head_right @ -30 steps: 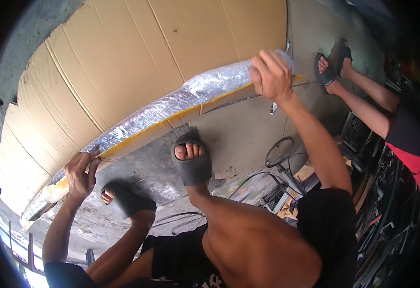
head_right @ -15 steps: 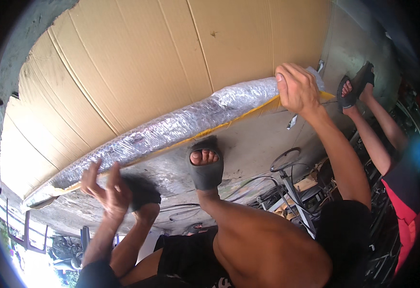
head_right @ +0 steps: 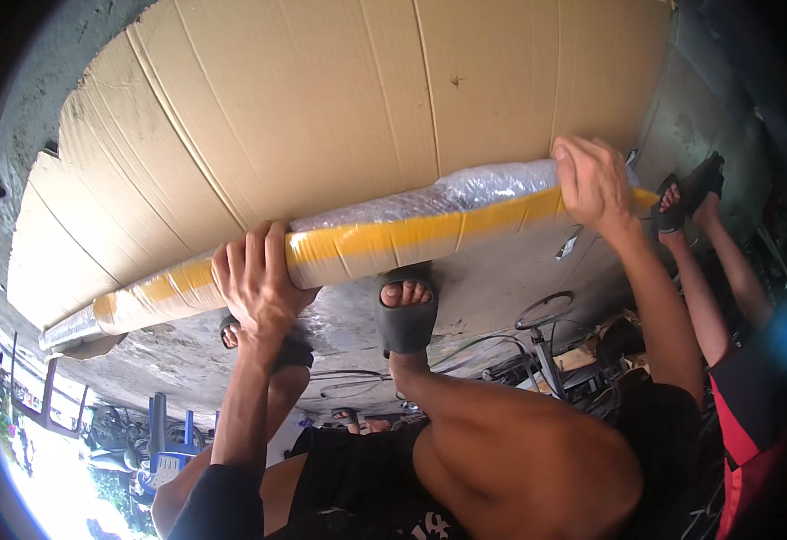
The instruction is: The person wraps a long object in bubble wrap and then encases it in a large piece of cardboard, securing the package with yellow tape. The person sits on the floor to perform the wrapping and taping.
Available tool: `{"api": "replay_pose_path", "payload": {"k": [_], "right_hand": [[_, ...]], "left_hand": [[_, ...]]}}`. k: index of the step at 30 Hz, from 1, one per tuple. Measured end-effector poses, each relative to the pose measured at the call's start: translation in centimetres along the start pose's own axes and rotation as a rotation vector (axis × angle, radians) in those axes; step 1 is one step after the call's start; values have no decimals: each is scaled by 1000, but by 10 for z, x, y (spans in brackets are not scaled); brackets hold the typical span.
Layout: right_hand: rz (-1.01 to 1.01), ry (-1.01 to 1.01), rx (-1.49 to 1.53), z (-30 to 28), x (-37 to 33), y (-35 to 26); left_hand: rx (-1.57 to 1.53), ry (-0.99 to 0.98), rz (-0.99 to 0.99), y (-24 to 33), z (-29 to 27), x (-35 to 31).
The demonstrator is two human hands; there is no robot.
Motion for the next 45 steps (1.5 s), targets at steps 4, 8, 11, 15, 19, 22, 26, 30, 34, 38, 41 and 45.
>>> {"api": "replay_pose_path", "payload": {"k": [4,8,11,15,19,22,26,30,34,38,41,45], "right_hand": [[-51,177,-63,-12,-2,-18],[-320,648,-149,11,-35,-88],[-152,537,-302,41,-30,-98],[-276,530,-249,48,-35,-101],[-356,518,-472,43,-32,-113],[-414,493,-507,32,-17,-117],[-605,640,-585,24,9,-113],[-486,471,-463,28,4,-114],[-319,320,-355,26,-5,-116],[-281,192,-247,15,13,-110],[-260,44,-161,10,23,-110],[-314,35,-39,-10,32,-117]], "left_hand": [[-131,-217,-27,-9,-13,18],[-150,-260,-48,-11,-17,29],[-146,-262,-38,-10,-21,33],[-179,-307,-34,-11,-21,37],[-246,-244,-40,-17,-25,38],[-271,-315,-73,-20,-26,38],[-263,-331,-65,-23,-26,36],[-273,-323,-64,-28,-19,22],[-115,-30,-39,-26,-19,-6],[3,138,-1,-36,-10,-14],[87,126,64,-44,-7,-5],[-10,-30,65,-51,-16,12]]}}
Point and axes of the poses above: each hand's wrist, its own x-axis towards the middle knuckle, its own z-axis out of the palm, y = z × x, the point moved 5 cm from there along x, towards the middle knuckle, and after that the axes turned 9 degrees about -y, right-handed, at the moved point
